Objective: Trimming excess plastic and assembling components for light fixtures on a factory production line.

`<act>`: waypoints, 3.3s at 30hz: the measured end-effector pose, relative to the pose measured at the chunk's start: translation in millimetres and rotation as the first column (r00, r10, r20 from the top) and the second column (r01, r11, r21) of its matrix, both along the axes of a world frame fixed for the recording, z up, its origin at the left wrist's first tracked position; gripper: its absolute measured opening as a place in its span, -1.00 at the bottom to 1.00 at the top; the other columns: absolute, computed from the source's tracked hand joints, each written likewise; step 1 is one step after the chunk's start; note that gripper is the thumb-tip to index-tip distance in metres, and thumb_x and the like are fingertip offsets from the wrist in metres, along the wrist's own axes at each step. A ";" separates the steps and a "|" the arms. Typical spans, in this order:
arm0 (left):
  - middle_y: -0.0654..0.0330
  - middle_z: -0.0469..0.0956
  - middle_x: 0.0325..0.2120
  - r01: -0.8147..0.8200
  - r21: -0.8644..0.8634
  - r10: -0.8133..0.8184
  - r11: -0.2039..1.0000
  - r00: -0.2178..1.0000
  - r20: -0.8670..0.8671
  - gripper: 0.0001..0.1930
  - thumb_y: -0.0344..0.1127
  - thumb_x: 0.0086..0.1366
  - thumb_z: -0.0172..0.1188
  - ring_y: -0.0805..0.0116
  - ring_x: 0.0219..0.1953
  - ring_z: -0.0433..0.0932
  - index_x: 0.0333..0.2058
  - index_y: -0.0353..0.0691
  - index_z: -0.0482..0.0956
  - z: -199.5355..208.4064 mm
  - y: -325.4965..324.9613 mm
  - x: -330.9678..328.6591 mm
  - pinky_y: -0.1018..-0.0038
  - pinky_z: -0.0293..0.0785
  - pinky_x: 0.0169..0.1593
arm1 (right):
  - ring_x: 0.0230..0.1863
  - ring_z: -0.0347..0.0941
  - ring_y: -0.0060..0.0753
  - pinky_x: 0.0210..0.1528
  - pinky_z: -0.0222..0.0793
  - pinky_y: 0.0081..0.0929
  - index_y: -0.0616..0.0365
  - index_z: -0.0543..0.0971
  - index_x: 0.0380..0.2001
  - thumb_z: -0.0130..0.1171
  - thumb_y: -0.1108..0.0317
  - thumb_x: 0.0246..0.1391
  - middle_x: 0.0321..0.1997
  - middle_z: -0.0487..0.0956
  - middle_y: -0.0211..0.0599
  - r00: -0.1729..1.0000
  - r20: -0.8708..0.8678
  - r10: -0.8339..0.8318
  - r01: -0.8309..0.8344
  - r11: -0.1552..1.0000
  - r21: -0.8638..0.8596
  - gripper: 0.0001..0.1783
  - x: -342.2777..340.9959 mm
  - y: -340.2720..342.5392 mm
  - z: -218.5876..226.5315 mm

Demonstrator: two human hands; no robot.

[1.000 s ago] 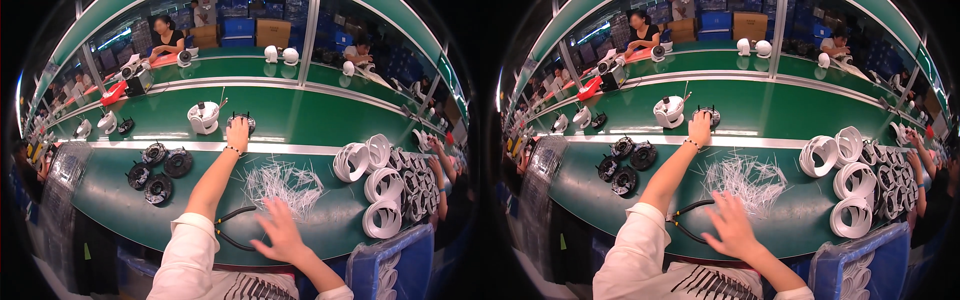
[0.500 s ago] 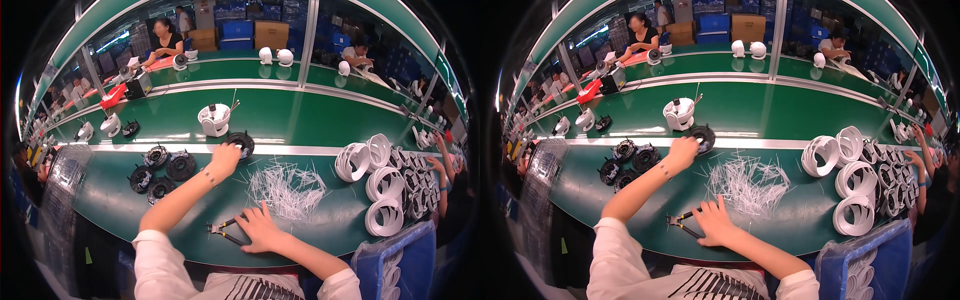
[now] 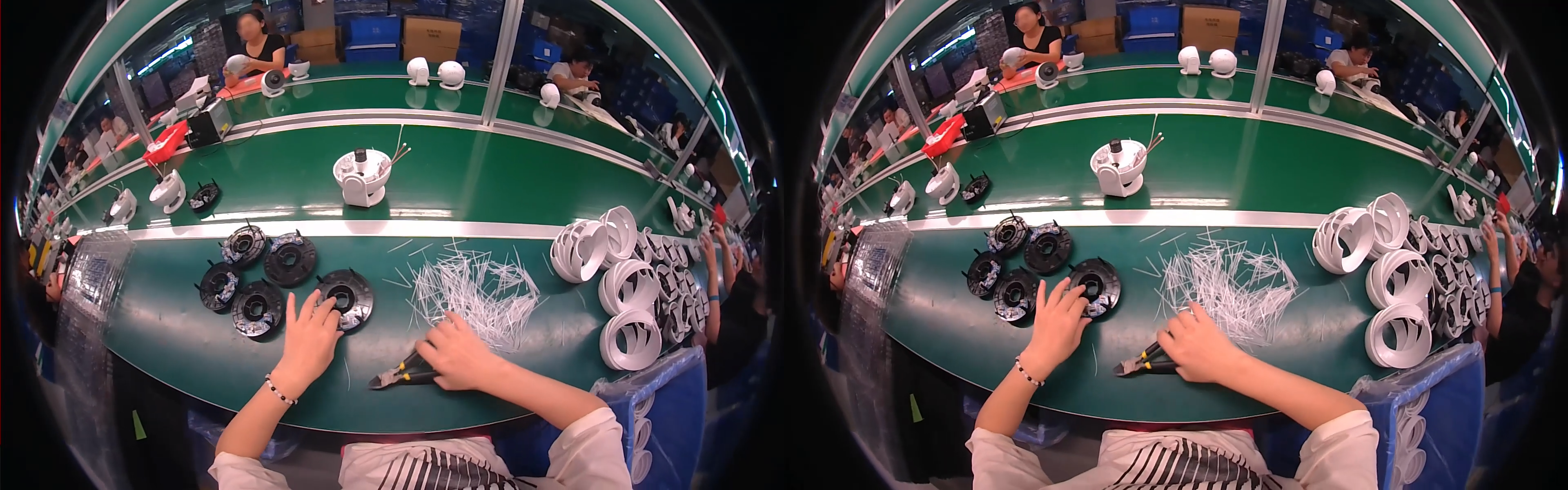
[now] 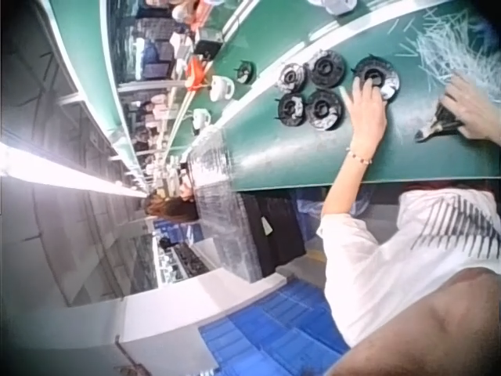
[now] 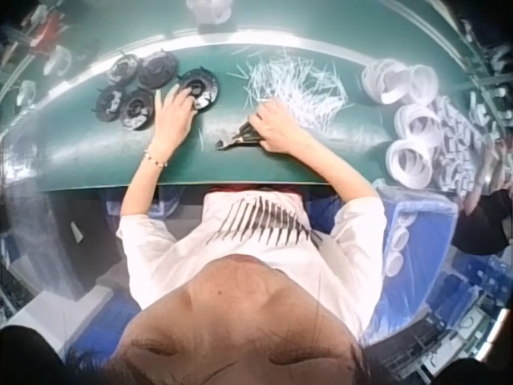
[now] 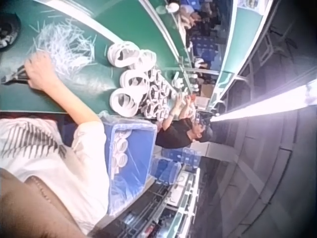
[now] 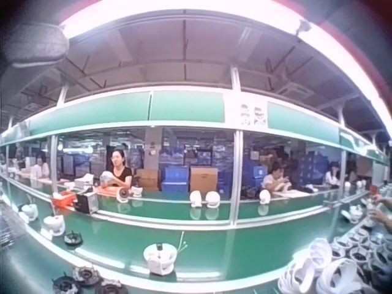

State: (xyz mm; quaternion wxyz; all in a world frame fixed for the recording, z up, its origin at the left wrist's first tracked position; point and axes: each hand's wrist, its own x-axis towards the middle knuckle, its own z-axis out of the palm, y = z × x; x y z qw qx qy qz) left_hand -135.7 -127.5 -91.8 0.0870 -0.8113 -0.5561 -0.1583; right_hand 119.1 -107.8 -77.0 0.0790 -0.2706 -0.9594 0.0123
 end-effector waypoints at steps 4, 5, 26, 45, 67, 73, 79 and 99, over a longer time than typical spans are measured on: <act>0.14 0.37 -0.16 -0.069 0.039 0.066 0.997 0.994 0.084 -0.68 -0.36 -0.14 0.23 0.11 0.03 0.22 -0.33 -0.26 0.43 -7.9 5.8 -12.4 -0.07 -0.08 0.10 | -0.33 0.29 -0.18 -0.28 0.22 -0.30 0.13 0.41 -0.40 0.22 0.35 -0.56 -0.46 0.35 -0.23 0.960 -0.220 -0.172 0.191 0.979 0.068 -0.55 7.3 42.9 42.1; 0.14 0.37 -0.16 -0.105 0.033 0.101 0.994 0.990 0.094 -0.68 -0.36 -0.14 0.22 0.12 0.03 0.22 -0.33 -0.25 0.43 -11.7 6.5 -15.5 -0.09 -0.10 0.10 | -0.32 0.28 -0.18 -0.28 0.22 -0.31 0.12 0.41 -0.40 0.22 0.35 -0.56 -0.45 0.35 -0.24 0.955 -0.160 -0.251 0.275 0.950 0.150 -0.54 2.7 61.1 57.9; 0.05 0.32 -0.10 -0.253 -0.055 0.259 0.966 0.955 0.147 -0.58 -0.26 -0.11 0.19 0.08 0.01 0.22 -0.22 -0.26 0.38 -18.3 12.7 -33.3 -0.20 -0.21 0.07 | -0.16 0.36 -0.24 -0.15 0.18 -0.27 0.07 0.54 -0.38 0.21 0.22 -0.44 -0.30 0.48 -0.28 0.529 0.467 -0.709 0.397 0.693 0.602 -0.61 -75.5 271.5 105.6; 0.08 0.31 -0.08 -0.256 -0.057 0.262 0.965 0.952 0.160 -0.62 -0.27 -0.09 0.16 0.10 0.03 0.21 -0.24 -0.26 0.39 -23.3 16.9 -29.8 -0.21 -0.24 0.08 | -0.30 0.47 -0.27 -0.33 0.41 -0.43 0.12 0.55 -0.48 0.19 0.33 -0.45 -0.38 0.50 -0.23 0.592 0.398 -0.701 0.513 0.709 0.484 -0.71 -29.6 272.4 99.1; 0.16 0.26 -0.02 -0.338 -0.041 0.340 0.940 0.929 0.148 -0.53 -0.27 -0.12 0.22 0.11 0.10 0.13 -0.16 -0.19 0.37 -17.3 16.6 -37.3 -0.17 -0.29 0.10 | -0.33 0.38 -0.15 -0.26 0.28 -0.33 0.17 0.48 -0.35 0.34 0.22 -0.50 -0.38 0.46 -0.18 0.788 -0.399 -0.468 0.488 0.871 -0.057 -0.49 28.7 7.9 44.8; 0.13 0.28 -0.01 -0.169 0.221 0.093 0.961 0.944 0.317 -0.54 -0.35 -0.11 0.15 0.07 0.10 0.15 -0.14 -0.22 0.34 -7.9 12.4 -23.1 -0.06 -0.34 0.15 | -0.29 0.35 -0.27 -0.21 0.23 -0.41 0.11 0.46 -0.22 0.32 0.14 -0.43 -0.31 0.43 -0.30 0.843 -0.346 -0.413 0.320 0.901 -0.294 -0.41 25.0 -71.7 6.6; 0.10 0.30 -0.03 -0.026 0.286 -0.060 0.958 0.956 0.287 -0.58 -0.44 -0.09 0.09 0.04 0.08 0.18 -0.15 -0.23 0.35 -14.4 9.3 -13.5 -0.06 -0.29 0.15 | -0.01 0.23 -0.17 0.07 0.02 -0.06 0.15 0.42 -0.17 0.28 -0.02 -0.38 -0.10 0.35 -0.21 0.817 -0.420 -0.396 0.314 0.915 -0.252 -0.33 1.6 -83.7 -41.5; -0.04 0.40 -0.15 0.418 0.577 -0.573 0.702 0.812 0.109 -0.69 -0.35 0.10 0.01 0.01 -0.02 0.33 -0.18 -0.35 0.40 32.7 20.5 99.4 0.03 -0.03 0.14 | -0.24 0.44 -0.13 -0.20 0.35 -0.41 0.25 0.56 -0.44 0.34 0.02 -0.48 -0.33 0.52 -0.05 -0.285 0.763 -0.581 0.869 -0.492 -0.049 -0.45 359.9 -335.3 83.0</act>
